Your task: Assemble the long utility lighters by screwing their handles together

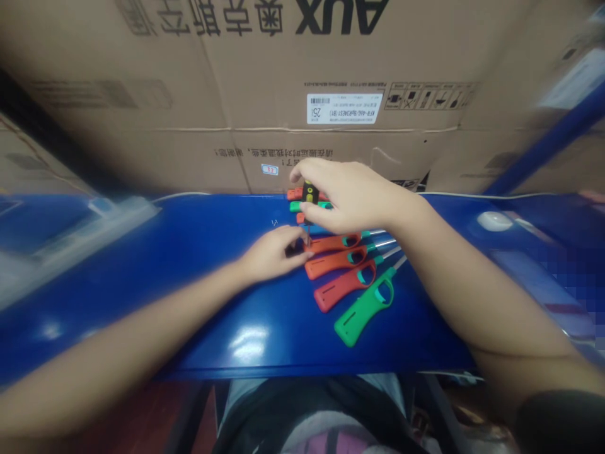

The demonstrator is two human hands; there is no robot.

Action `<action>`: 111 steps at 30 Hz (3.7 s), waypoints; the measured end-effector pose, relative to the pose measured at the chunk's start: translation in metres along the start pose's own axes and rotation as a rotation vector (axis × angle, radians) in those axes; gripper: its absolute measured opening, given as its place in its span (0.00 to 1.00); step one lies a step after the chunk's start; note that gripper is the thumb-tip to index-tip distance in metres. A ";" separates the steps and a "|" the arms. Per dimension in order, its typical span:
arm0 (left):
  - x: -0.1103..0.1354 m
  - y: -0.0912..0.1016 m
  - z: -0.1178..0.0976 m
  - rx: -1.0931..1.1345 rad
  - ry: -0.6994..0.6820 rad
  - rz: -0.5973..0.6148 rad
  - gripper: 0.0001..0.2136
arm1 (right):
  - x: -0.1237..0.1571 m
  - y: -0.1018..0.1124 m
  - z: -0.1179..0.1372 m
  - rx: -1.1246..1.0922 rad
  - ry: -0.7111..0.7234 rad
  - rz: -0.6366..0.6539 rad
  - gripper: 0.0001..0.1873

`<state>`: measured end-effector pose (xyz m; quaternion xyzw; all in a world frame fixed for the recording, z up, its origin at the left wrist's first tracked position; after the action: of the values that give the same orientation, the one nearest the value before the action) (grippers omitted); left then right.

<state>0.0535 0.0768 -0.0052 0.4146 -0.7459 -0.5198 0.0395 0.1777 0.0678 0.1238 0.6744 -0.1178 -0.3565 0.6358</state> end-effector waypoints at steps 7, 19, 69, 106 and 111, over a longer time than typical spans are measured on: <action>0.000 0.000 0.000 -0.004 0.007 0.000 0.09 | 0.000 -0.001 -0.002 0.009 -0.036 0.013 0.19; -0.001 0.001 -0.001 0.008 0.017 0.007 0.09 | 0.001 0.009 -0.009 -0.020 -0.035 -0.030 0.13; -0.006 0.049 0.093 -0.245 0.308 -0.018 0.18 | 0.020 0.009 -0.069 0.126 -0.344 0.335 0.14; 0.008 -0.030 -0.046 -0.211 0.061 0.532 0.53 | 0.119 -0.028 -0.089 -0.244 -0.312 0.324 0.38; 0.004 -0.019 -0.040 -0.163 0.025 0.582 0.49 | 0.114 -0.054 -0.036 -0.257 -0.213 0.542 0.56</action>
<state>0.0815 0.0421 -0.0035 0.1853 -0.7887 -0.5397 0.2289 0.2665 0.0352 0.0331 0.4912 -0.3133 -0.2547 0.7718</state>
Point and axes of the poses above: each hand's wrist, its own x-axis away from the middle knuckle, its own y-axis out of the back of the hand, z = x × y, the point moved 6 cm from there along -x, towards the middle knuckle
